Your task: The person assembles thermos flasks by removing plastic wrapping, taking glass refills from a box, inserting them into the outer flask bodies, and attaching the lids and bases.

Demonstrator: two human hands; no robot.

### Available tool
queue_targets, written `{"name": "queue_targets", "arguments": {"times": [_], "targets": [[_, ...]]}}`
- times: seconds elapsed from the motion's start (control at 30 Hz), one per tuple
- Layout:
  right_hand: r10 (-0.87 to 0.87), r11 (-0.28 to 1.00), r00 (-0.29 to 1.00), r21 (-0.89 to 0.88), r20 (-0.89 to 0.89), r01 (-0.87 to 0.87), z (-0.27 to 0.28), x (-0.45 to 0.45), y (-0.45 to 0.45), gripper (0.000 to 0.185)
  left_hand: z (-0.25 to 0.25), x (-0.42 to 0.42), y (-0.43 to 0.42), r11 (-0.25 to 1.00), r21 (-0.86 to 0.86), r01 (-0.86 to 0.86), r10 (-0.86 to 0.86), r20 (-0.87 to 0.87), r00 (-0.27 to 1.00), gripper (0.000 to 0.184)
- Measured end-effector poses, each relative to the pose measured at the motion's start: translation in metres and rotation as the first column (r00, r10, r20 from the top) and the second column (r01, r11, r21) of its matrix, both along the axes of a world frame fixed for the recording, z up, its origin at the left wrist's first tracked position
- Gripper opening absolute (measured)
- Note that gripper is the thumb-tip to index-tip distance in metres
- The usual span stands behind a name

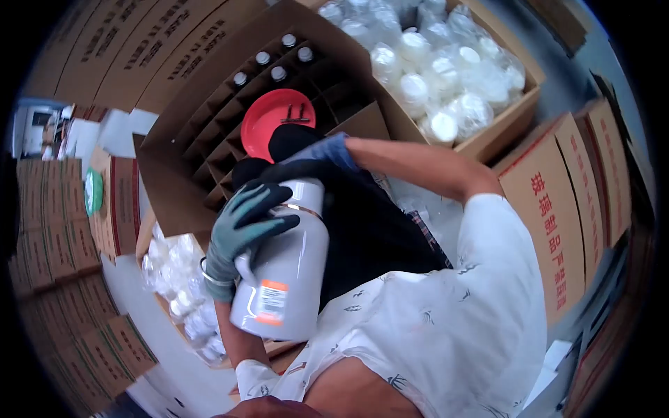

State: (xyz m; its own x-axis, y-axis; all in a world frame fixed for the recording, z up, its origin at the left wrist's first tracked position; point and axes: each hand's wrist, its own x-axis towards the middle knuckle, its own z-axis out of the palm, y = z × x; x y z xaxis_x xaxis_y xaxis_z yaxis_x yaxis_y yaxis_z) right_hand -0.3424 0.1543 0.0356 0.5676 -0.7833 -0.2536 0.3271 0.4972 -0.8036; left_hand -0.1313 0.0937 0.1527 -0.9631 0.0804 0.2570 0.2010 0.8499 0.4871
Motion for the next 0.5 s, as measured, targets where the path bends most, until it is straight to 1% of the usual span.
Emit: {"name": "queue_targets", "arguments": {"times": [0.03,0.07,0.1,0.17,0.2,0.23,0.27,0.3,0.33,0.37,0.4,0.43,0.47,0.5], "targets": [[-0.004,0.999,0.982,0.044,-0.189,0.012,0.017,-0.003,-0.013,0.054,-0.005,0.002,0.004,0.992,-0.111,-0.052,0.050,-0.024,0.998,0.036],[0.006,0.996,0.927,0.088,-0.375,0.029,0.028,-0.011,-0.024,0.058,-0.014,0.007,0.008,0.969,-0.220,-0.111,0.099,-0.063,0.993,0.034],[-0.003,0.994,0.900,-0.102,-0.435,-0.045,0.018,-0.022,-0.030,0.061,-0.027,0.015,0.012,0.964,-0.164,-0.211,0.191,-0.128,0.973,0.036],[-0.031,0.983,0.932,-0.179,-0.361,-0.037,0.051,-0.034,-0.015,0.068,-0.063,0.037,0.027,0.903,-0.122,-0.412,0.384,-0.200,0.901,0.035],[0.010,0.989,0.942,-0.136,-0.336,-0.059,0.059,-0.041,-0.009,0.066,-0.077,0.043,0.036,0.870,-0.109,-0.481,0.447,-0.236,0.863,0.032],[0.002,0.933,0.832,-0.297,-0.555,-0.201,0.042,-0.043,-0.014,0.065,-0.091,0.049,0.045,0.855,-0.112,-0.506,0.484,-0.179,0.857,0.033],[-0.053,0.835,0.675,-0.404,-0.736,-0.375,0.024,-0.045,-0.019,0.063,-0.112,0.060,0.063,0.711,0.282,-0.644,0.634,0.140,0.760,0.039],[0.078,0.903,0.598,-0.197,-0.798,-0.380,0.048,-0.047,-0.013,0.060,-0.127,0.061,0.070,0.898,0.034,-0.440,0.439,-0.149,0.886,0.037],[-0.209,0.801,0.577,-0.477,-0.790,-0.363,0.030,-0.050,-0.008,0.057,-0.127,0.060,0.081,0.722,0.258,-0.642,0.650,0.062,0.757,0.033],[-0.365,0.744,0.675,-0.637,-0.641,-0.203,0.035,-0.073,-0.008,0.054,-0.129,0.070,0.078,0.701,0.249,-0.668,0.653,0.150,0.742,0.034],[-0.502,0.652,0.734,-0.758,-0.458,-0.027,0.041,-0.098,-0.012,0.052,-0.124,0.075,0.068,0.728,0.165,-0.665,0.647,0.155,0.747,0.037],[-0.692,0.510,0.679,-0.831,-0.246,0.220,0.033,-0.127,-0.026,0.044,-0.118,0.080,0.059,0.750,0.081,-0.656,0.641,0.157,0.751,0.040],[-0.831,0.313,0.555,-0.842,-0.019,0.440,0.024,-0.162,-0.043,0.036,-0.108,0.080,0.044,0.790,-0.087,-0.607,0.613,0.079,0.786,0.046],[-0.782,0.600,0.594,-0.483,-0.189,0.637,0.048,-0.207,-0.038,0.039,-0.111,0.084,0.037,0.617,-0.046,-0.786,0.776,0.201,0.598,0.053]]}}
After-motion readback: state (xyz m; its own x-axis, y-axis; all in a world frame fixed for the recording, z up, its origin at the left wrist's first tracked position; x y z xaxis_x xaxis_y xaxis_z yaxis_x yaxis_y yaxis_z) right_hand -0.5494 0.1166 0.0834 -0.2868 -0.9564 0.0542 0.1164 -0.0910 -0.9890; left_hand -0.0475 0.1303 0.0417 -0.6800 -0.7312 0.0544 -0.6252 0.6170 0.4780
